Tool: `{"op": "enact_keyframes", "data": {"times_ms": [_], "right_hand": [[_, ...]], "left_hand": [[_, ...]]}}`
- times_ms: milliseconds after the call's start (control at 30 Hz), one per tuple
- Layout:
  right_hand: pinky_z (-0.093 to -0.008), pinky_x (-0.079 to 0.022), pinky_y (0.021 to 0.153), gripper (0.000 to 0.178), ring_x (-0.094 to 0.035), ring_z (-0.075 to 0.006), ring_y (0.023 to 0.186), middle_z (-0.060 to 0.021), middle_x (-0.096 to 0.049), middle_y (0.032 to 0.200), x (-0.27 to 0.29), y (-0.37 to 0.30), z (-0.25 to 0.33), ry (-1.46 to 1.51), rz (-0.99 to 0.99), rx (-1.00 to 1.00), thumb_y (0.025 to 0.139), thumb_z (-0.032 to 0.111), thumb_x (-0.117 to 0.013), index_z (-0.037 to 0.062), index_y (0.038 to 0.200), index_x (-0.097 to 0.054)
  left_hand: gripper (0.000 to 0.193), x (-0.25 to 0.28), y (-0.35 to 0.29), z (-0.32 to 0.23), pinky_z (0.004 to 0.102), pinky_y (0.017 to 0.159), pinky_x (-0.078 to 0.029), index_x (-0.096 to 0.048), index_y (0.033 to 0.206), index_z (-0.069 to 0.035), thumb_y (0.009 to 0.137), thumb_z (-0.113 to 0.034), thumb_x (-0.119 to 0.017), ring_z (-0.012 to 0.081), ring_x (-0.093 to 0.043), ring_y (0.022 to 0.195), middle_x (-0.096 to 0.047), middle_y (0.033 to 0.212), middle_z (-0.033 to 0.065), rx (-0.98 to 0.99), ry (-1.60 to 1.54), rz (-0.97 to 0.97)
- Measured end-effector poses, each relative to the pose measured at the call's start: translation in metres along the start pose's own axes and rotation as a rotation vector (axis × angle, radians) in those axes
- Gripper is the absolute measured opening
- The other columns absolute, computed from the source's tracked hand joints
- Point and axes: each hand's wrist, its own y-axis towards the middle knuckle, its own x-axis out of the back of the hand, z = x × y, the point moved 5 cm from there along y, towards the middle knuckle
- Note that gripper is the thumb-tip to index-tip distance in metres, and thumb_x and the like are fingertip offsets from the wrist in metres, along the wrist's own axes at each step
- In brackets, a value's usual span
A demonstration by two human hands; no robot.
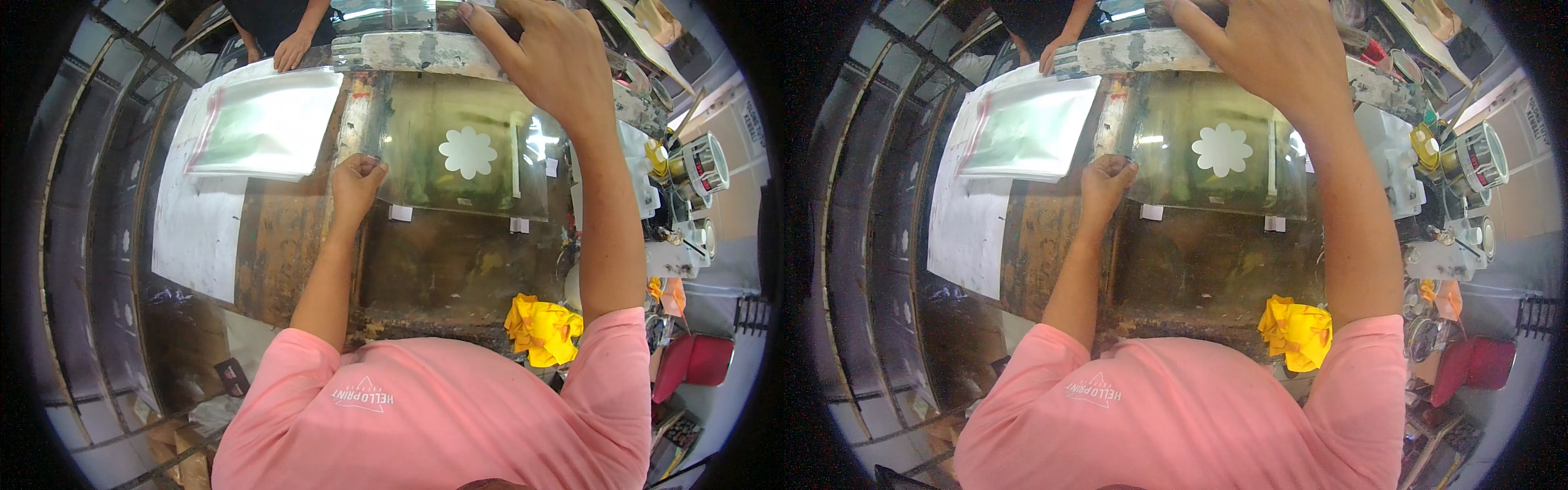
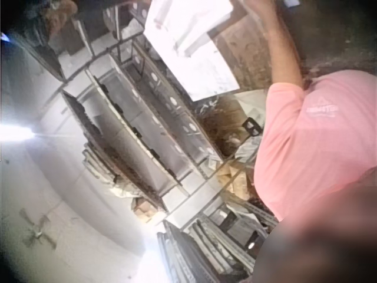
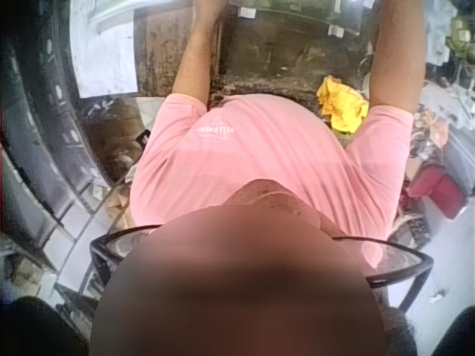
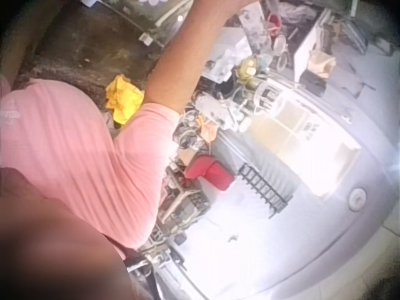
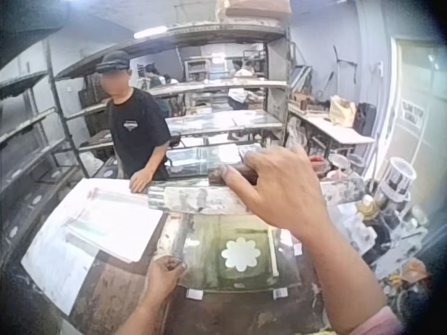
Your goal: The person repeatedly applies white ink onto a screen-printing frame using a squeegee, then lifts the frame to reveal a flower-shaped stencil. The process is repeated multiple times in a workshop setting.
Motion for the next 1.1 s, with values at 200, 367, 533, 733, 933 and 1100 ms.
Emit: {"op": "enact_keyframes", "data": {"times_ms": [200,367,533,733,933,1100], "right_hand": [[-0.0495,-0.046,0.079,0.051,-0.068,-0.038,0.078,-0.0189,-0.068,0.074,-0.001,0.0,-0.002,-0.001,0.01,-0.014,0.098,0.046,-0.065,0.0017,0.075,-0.07],[-0.0493,-0.046,0.08,0.052,-0.069,-0.0379,0.079,-0.0193,-0.069,0.076,-0.002,-0.001,-0.002,-0.005,0.017,-0.022,0.099,0.047,-0.065,0.001,0.075,-0.071],[-0.0494,-0.048,0.08,0.054,-0.07,-0.0378,0.08,-0.0195,-0.07,0.077,-0.002,0.0,-0.002,-0.003,0.041,-0.029,0.099,0.048,-0.064,0.0002,0.076,-0.072],[-0.0492,-0.048,0.079,0.054,-0.07,-0.0374,0.079,-0.0193,-0.07,0.076,-0.002,-0.001,-0.002,0.005,0.058,-0.042,0.099,0.048,-0.064,-0.0002,0.076,-0.072],[-0.0491,-0.048,0.079,0.053,-0.07,-0.0373,0.08,-0.0192,-0.07,0.076,-0.002,-0.001,-0.002,0.018,0.038,-0.028,0.099,0.047,-0.065,-0.0001,0.077,-0.072],[-0.0493,-0.048,0.08,0.052,-0.07,-0.0373,0.081,-0.0195,-0.07,0.078,-0.003,-0.001,-0.002,0.014,0.05,-0.04,0.099,0.047,-0.065,-0.0002,0.078,-0.072]], "left_hand": [[0.02,-0.002,-0.001,0.002,0.0261,0.064,-0.054,-0.071,0.105,0.008,0.095,-0.008,-0.079,0.0122,-0.069,0.072,-0.077,0.085,0.0104,0.004,-0.152,0.057],[0.029,-0.002,0.002,0.004,0.0261,0.066,-0.055,-0.068,0.116,0.01,0.094,-0.004,-0.079,0.0145,-0.072,0.076,-0.077,0.09,0.0123,0.113,-0.194,0.106],[0.04,0.0,-0.001,-0.002,0.027,0.061,-0.051,-0.064,0.12,0.013,0.087,0.001,-0.083,0.0136,-0.068,0.073,-0.074,0.087,0.012,0.164,-0.232,0.051],[0.041,-0.002,-0.002,-0.005,0.0263,0.063,-0.052,-0.066,0.117,0.011,0.086,-0.003,-0.088,0.0132,-0.069,0.073,-0.075,0.087,0.0105,0.12,-0.135,0.059],[0.034,-0.004,-0.002,-0.002,0.0258,0.06,-0.05,-0.069,0.111,0.008,0.089,-0.009,-0.089,0.0128,-0.068,0.071,-0.075,0.087,0.0092,0.048,-0.151,0.086],[0.031,-0.005,-0.003,-0.001,0.026,0.06,-0.052,-0.069,0.11,0.008,0.09,-0.008,-0.087,0.0126,-0.067,0.07,-0.075,0.087,0.0104,-0.009,-0.097,0.06]]}}
